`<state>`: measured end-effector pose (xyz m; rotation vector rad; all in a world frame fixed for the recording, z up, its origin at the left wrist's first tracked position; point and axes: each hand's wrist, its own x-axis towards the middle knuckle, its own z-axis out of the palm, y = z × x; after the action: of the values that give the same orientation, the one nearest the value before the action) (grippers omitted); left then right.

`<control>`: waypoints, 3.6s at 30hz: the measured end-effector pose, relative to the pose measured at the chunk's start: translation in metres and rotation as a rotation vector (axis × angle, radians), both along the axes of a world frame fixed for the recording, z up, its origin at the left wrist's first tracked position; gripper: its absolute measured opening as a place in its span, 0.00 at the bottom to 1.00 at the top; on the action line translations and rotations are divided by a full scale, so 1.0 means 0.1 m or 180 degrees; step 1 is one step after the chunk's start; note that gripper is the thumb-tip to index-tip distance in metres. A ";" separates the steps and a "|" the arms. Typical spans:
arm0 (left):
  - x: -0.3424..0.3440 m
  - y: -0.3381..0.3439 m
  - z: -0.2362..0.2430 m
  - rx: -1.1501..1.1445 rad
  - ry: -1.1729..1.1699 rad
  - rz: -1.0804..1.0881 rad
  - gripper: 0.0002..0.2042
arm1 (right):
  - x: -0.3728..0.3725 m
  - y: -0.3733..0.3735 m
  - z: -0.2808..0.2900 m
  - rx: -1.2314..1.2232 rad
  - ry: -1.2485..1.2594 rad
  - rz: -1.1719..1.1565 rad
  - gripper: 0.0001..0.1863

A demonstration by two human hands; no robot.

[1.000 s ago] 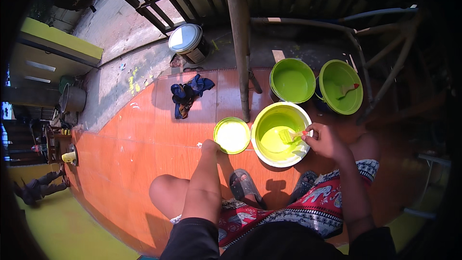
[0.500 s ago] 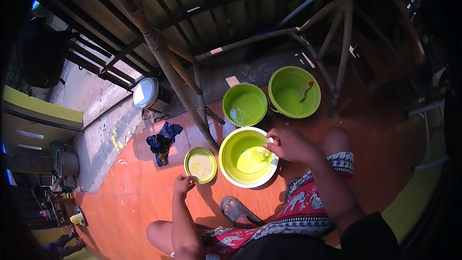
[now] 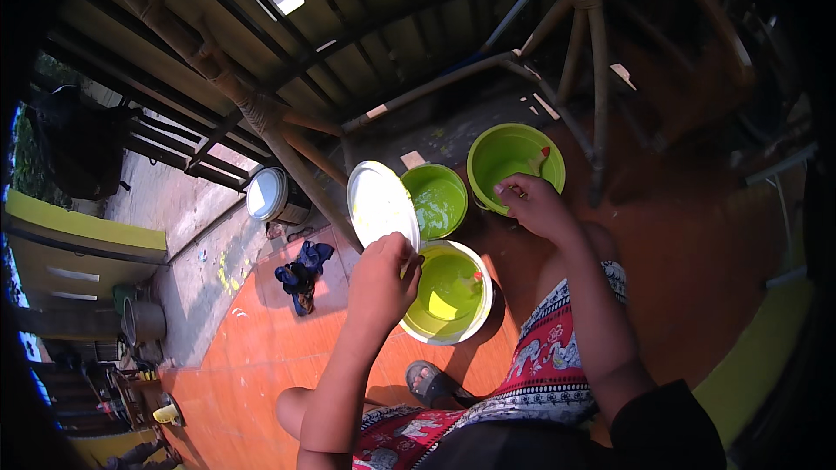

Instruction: The person sits on the floor and stirs green paint in a bucket with a small spatula. They then carry the bucket to another area, add water from a hose, and continue mixing the paint.

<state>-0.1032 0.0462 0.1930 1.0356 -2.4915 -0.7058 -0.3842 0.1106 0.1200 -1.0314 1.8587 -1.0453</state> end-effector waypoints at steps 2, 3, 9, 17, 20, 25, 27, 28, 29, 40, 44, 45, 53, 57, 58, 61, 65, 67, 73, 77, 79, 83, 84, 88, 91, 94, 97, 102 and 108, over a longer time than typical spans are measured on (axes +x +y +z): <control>-0.47 -0.23 -0.30 -0.0295 -0.0443 -0.0182 0.08 | -0.05 0.00 -0.07 -0.0147 -0.0014 -0.0021 0.16; -0.66 -0.32 -0.46 -0.0390 -0.0644 -0.0261 0.06 | -0.07 0.00 -0.09 -0.0172 -0.0102 -0.0046 0.17; -1.16 -0.56 -1.30 -0.0180 -0.1660 -0.0319 0.08 | -0.16 0.02 -0.13 -0.0155 -0.0023 -0.0133 0.18; -1.23 -0.57 -1.66 0.0009 -0.1909 -0.0224 0.10 | -0.15 0.06 -0.13 -0.0268 0.0003 -0.0207 0.16; -1.19 -0.55 -1.69 0.0013 -0.1945 -0.0135 0.10 | -0.08 0.02 -0.19 -0.0150 -0.0041 -0.0064 0.17; -1.06 -0.60 -1.66 0.0054 -0.1864 -0.0223 0.08 | 0.07 -0.11 -0.43 0.0130 0.0101 0.0207 0.16; -0.98 -0.64 -1.65 0.0259 -0.1558 -0.0018 0.09 | 0.11 -0.18 -0.59 0.0176 0.0150 0.0221 0.17; -0.91 -0.68 -1.66 0.0417 -0.1301 0.0221 0.11 | 0.14 -0.22 -0.70 0.0469 -0.0017 0.0311 0.20; -0.82 -0.74 -1.67 0.0440 -0.0903 0.0433 0.13 | 0.19 -0.29 -0.82 0.0760 -0.0183 0.0392 0.23; -0.17 -1.52 -2.28 0.2431 0.0910 0.2029 0.16 | 0.84 -0.74 -2.25 0.0507 -0.0619 -0.1080 0.23; -0.17 -1.53 -2.45 0.2258 0.0980 0.1768 0.16 | 0.92 -0.72 -2.14 0.0201 -0.0802 -0.1478 0.20; -0.16 -1.55 -2.48 0.1965 0.0942 0.1690 0.16 | 0.95 -0.71 -2.09 0.0156 -0.1000 -0.1556 0.20; -0.15 -1.54 -2.53 0.1063 0.0346 0.1674 0.16 | 0.89 -0.76 -1.83 0.0313 -0.1331 -0.1195 0.16; -0.06 -1.64 -2.36 0.1399 -0.0134 0.1792 0.19 | 0.83 -0.93 -1.77 0.0471 -0.1024 -0.0682 0.16; -0.07 -1.71 -2.28 0.1336 -0.0453 0.1639 0.22 | 0.80 -1.00 -1.74 0.0578 -0.0792 -0.0506 0.16; -0.25 -1.71 -2.10 0.1237 -0.1036 0.1865 0.35 | 0.77 -1.11 -1.55 0.1194 0.0132 -0.0030 0.18; -0.60 -1.57 -1.99 0.0821 -0.1517 0.1124 0.47 | 0.89 -1.31 -1.02 0.1572 0.1672 0.0667 0.42; -0.65 -1.59 -1.95 0.1284 -0.1694 0.1045 0.51 | 0.90 -1.53 -0.77 0.0618 0.1502 0.0664 0.44; -0.62 -1.68 -1.88 0.1397 -0.2125 0.0772 0.54 | 1.08 -1.87 -0.86 0.1835 0.1111 0.0969 0.49; -0.57 -1.68 -2.00 0.1372 -0.1963 0.0683 0.54 | 1.09 -1.86 -1.16 0.1671 0.1455 0.1065 0.50; -0.52 -1.71 -2.13 0.1163 -0.1645 0.0779 0.49 | 1.04 -1.89 -1.23 0.1713 0.1294 0.1085 0.49; -0.10 -1.91 -2.32 0.1738 0.0235 0.1156 0.30 | 0.90 -2.02 -1.25 0.1721 0.0964 0.1133 0.47; -0.03 -1.92 -2.36 0.1870 0.0272 0.1331 0.25 | 0.88 -2.04 -1.25 0.1826 0.0829 0.1101 0.47; 0.06 -2.01 -2.46 0.2024 0.0265 0.1780 0.16 | 0.94 -2.08 -1.24 0.1992 0.1432 0.1304 0.47; 0.04 -2.05 -2.43 0.1922 0.0111 0.1697 0.16 | 0.99 -2.09 -1.27 0.2005 0.1407 0.1206 0.48; 0.03 -1.88 -2.34 0.1488 0.0104 0.1597 0.17 | 1.01 -2.06 -1.30 0.1952 0.1472 0.1110 0.49; 0.06 -1.70 -2.07 0.1353 -0.0175 0.1251 0.19 | 0.98 -2.02 -1.24 0.1635 0.1518 0.1145 0.51; 0.72 -0.44 -1.66 0.3076 -0.0344 0.2087 0.45 | 0.87 -1.45 -1.05 0.0829 0.1400 0.1222 0.47; 0.96 0.45 -1.36 0.4638 0.0263 0.2102 0.40 | 1.10 0.04 -1.07 0.1780 0.0018 0.0902 0.40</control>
<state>-0.0071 0.0917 0.0566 1.9612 -1.0584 -2.2437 -0.2742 0.1151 0.0131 -0.9153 1.7917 -0.3238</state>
